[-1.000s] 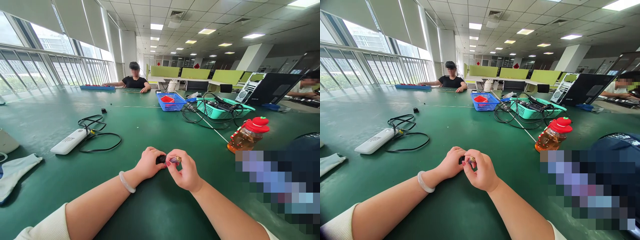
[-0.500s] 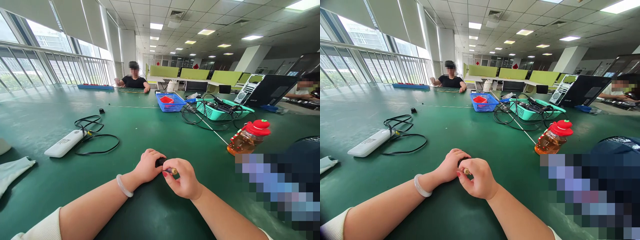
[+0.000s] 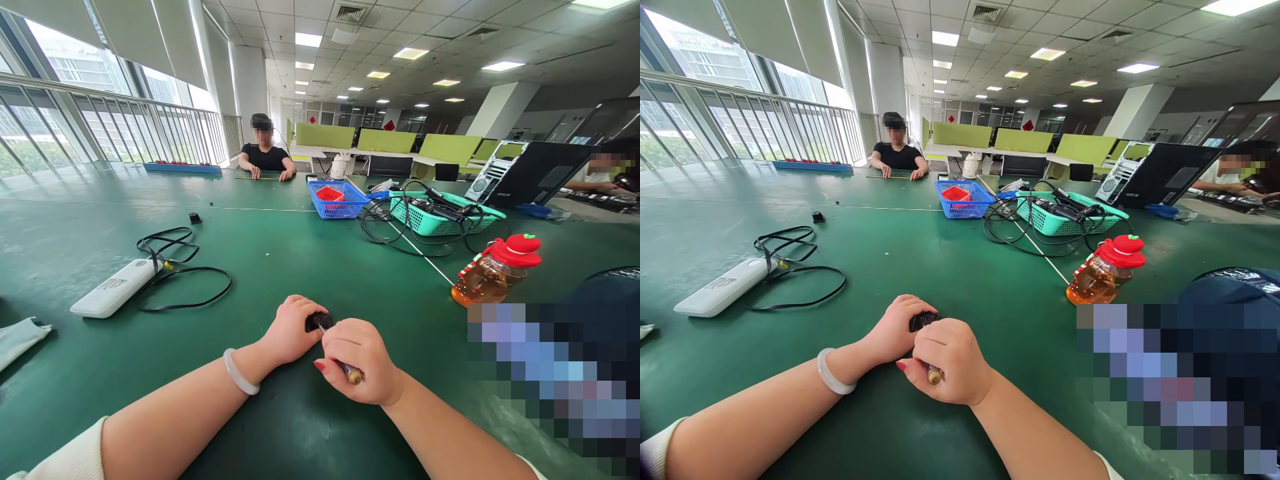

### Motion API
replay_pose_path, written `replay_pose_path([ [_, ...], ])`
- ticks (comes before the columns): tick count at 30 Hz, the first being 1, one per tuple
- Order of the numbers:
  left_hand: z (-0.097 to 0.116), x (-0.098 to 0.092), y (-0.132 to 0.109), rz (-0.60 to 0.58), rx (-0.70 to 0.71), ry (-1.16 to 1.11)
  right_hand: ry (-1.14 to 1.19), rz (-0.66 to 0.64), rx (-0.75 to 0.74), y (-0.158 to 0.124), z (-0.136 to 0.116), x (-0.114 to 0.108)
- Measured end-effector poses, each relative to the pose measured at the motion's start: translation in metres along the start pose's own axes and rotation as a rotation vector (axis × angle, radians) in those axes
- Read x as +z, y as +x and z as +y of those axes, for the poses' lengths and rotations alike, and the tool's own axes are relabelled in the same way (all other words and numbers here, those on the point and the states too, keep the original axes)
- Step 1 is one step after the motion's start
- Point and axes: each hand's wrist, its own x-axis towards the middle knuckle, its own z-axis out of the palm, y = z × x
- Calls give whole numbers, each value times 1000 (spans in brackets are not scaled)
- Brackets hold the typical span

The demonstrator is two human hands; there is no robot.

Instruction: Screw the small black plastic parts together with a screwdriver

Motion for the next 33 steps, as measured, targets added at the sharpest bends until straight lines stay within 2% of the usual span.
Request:
replay_pose_path([
  [16, 0, -3, 2, 15, -75, -52, 20, -133, 101, 0, 1, 4],
  [33, 0, -4, 1, 6, -57, -45, 6, -178, 110, 2, 0, 3],
])
